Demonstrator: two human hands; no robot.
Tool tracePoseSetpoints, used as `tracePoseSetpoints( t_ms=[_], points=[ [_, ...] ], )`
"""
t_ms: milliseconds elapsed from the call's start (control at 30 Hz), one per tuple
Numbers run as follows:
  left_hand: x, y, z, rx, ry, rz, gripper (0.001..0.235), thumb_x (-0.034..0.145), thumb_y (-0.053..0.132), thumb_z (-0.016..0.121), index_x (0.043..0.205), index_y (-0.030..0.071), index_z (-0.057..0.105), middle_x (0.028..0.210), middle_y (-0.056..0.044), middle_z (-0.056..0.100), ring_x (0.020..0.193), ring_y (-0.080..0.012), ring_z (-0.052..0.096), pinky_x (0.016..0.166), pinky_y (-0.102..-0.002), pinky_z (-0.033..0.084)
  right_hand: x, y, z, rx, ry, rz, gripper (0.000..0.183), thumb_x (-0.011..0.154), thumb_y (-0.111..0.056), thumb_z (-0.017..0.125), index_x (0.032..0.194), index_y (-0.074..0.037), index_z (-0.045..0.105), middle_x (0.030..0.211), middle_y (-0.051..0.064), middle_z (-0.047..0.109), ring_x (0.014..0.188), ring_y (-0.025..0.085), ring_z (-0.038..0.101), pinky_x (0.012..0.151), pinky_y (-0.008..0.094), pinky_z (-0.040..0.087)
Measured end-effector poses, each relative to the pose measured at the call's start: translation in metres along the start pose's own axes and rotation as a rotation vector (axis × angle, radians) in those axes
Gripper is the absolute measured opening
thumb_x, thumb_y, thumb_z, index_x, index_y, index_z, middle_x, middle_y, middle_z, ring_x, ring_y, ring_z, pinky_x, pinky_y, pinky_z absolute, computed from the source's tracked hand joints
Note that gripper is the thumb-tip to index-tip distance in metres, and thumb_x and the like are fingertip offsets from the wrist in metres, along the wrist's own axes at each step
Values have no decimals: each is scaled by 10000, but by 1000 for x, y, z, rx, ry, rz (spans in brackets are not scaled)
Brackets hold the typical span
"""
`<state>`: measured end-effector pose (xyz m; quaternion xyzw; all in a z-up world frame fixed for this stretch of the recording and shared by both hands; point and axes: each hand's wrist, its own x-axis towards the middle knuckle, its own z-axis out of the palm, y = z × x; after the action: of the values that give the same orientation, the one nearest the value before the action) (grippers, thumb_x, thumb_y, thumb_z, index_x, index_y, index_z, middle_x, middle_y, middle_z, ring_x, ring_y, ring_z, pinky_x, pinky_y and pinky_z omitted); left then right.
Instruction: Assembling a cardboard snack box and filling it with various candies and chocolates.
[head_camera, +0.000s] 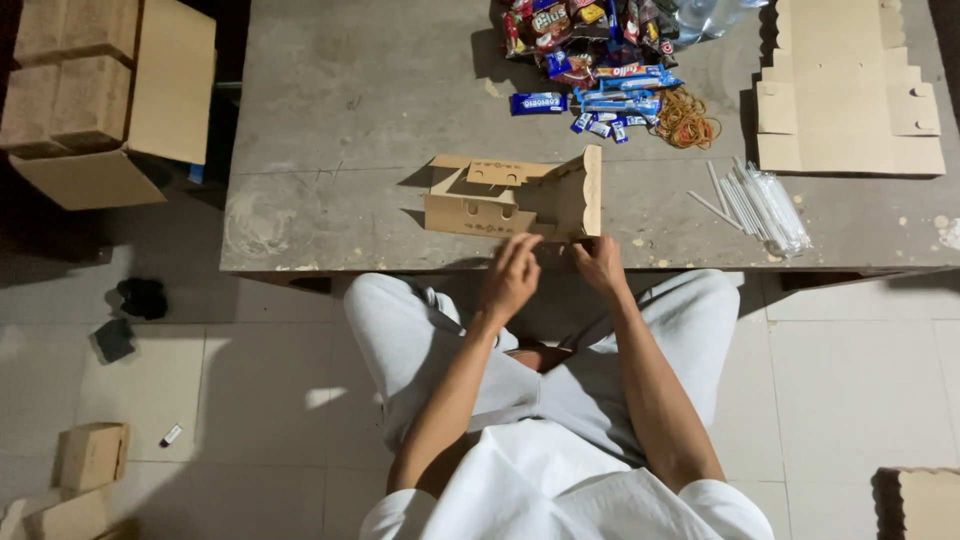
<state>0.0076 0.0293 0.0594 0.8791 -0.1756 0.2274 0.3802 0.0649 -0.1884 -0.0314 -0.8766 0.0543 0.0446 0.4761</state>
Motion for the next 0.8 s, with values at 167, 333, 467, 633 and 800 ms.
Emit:
tracePoseSetpoints(
  t_ms=[167,333,467,633,800],
  points=[
    [-15,-44,-30,320,-98,38,121,937,159,673,972,57,618,1141,-123,571,1294,-360,529,1054,-478,454,7,29,-7,182,20,74,297,927,-165,635,1140,33,696,952,269,718,796,380,730,647,505,545],
    [-38,-31,-21,540,-313,-26,499,922,442,677,1188,23,629,1383,-247,522,1359,-500,459,1064,-630,407,-17,-41,-33,407,109,3,410,948,-24,601,1334,111,575,1198,362,636,1098,491,656,888,579,564],
    [-47,-2,3,664,-520,-58,634,888,454,682,1332,20,553,1400,-286,497,1285,-543,496,991,-610,452,-32,-89,-41,817,109,74,518,961,-15,643,1417,117,435,1312,364,546,1144,419,651,932,479,580],
    [-48,24,26,661,-438,83,620,776,258,758,1281,-34,547,1259,-308,523,1089,-478,587,819,-511,518,-22,-55,-28,627,127,-21,462,963,-33,695,1372,109,531,1317,389,544,1203,457,611,921,478,581],
    [-38,42,45,47,-698,-174,637,825,225,707,1401,25,521,1546,-281,385,1173,-533,610,780,-581,607,-20,-55,-25,339,50,-3,350,927,-143,740,1266,-71,689,1161,235,715,1095,408,689,914,479,581]
  ],
)
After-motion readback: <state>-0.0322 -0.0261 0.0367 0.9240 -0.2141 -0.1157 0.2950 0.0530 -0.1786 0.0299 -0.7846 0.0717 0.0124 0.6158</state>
